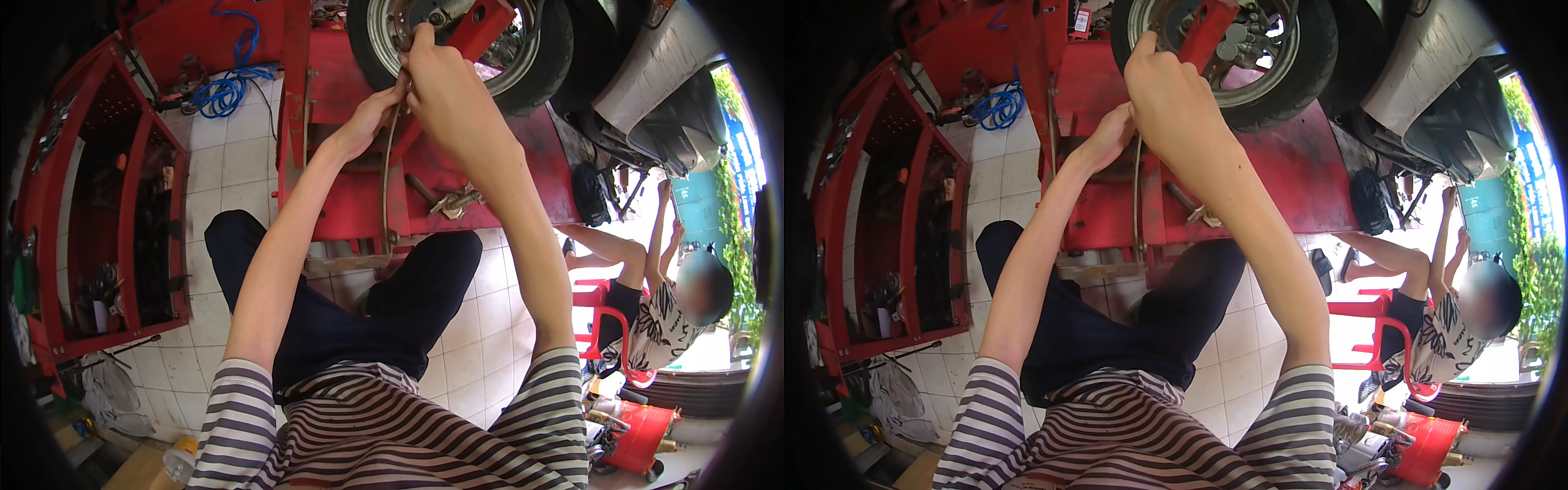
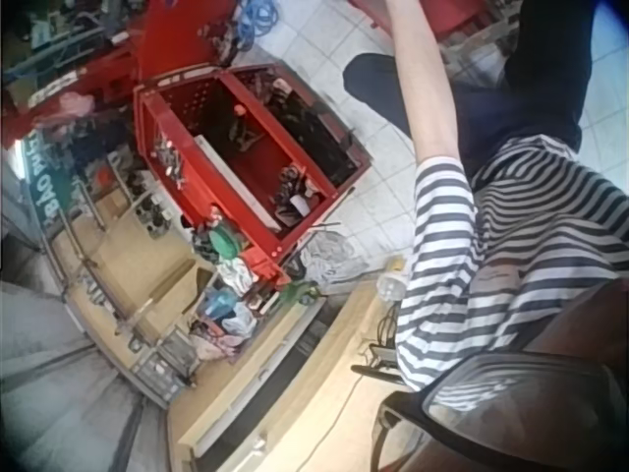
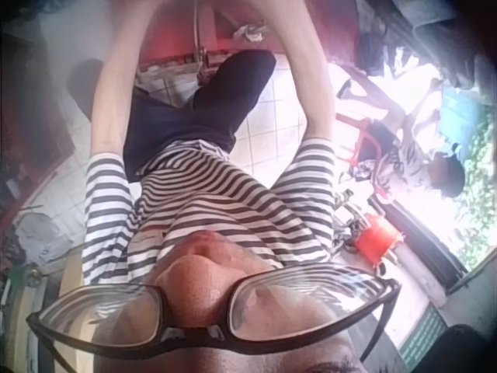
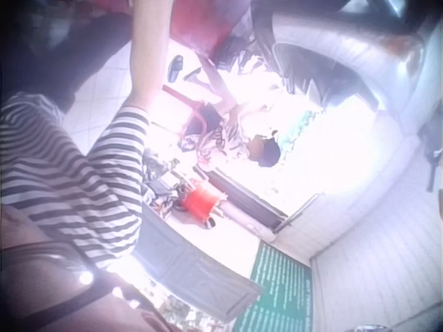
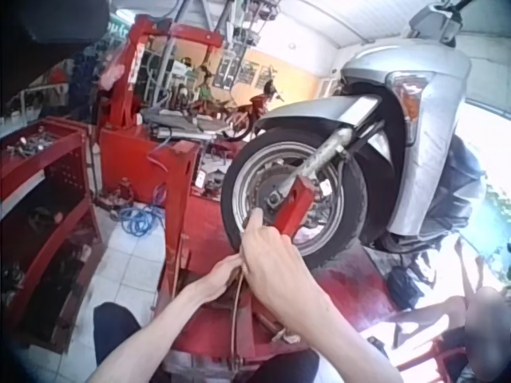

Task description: The person uses a wrench to tighten a bolt on a red motorcycle stand, then fits a small metal bracket onto a rod and secures it with a bolt and a nut by hand and with a wrench.

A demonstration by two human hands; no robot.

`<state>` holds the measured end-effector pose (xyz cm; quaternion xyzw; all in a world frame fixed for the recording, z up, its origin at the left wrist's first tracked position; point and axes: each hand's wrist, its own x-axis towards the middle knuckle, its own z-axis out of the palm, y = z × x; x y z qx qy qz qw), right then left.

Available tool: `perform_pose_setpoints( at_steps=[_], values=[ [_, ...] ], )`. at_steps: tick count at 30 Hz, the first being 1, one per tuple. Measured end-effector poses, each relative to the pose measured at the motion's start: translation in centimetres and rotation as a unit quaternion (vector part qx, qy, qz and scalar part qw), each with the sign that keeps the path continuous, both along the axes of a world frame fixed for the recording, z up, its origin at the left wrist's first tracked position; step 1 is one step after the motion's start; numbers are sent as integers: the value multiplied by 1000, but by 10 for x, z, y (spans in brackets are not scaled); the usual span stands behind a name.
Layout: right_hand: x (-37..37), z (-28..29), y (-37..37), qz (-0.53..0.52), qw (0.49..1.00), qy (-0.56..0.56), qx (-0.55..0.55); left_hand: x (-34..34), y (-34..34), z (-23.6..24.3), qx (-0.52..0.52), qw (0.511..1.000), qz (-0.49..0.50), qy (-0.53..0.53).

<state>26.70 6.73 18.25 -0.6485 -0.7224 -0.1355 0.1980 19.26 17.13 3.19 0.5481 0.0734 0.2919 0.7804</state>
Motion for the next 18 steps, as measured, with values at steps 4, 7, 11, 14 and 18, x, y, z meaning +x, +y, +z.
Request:
perform_pose_setpoints(
  at_steps=[4,7,11,14,18],
  values=[
    [-6,-3,6,-24,1000,10,4,3,-15,7,-35,997,60,30],
    [-12,-1,0,-34,999,-2,16,0,-13,9,-34,998,47,20],
    [-12,-12,-16,-39,997,31,52,0,-9,12,-12,1000,11,19],
    [-15,-15,-19,-45,995,60,72,0,-11,13,-11,1000,1,17],
    [-10,-21,-25,-42,994,74,71,3,-6,8,-14,1000,-4,21]
  ],
)
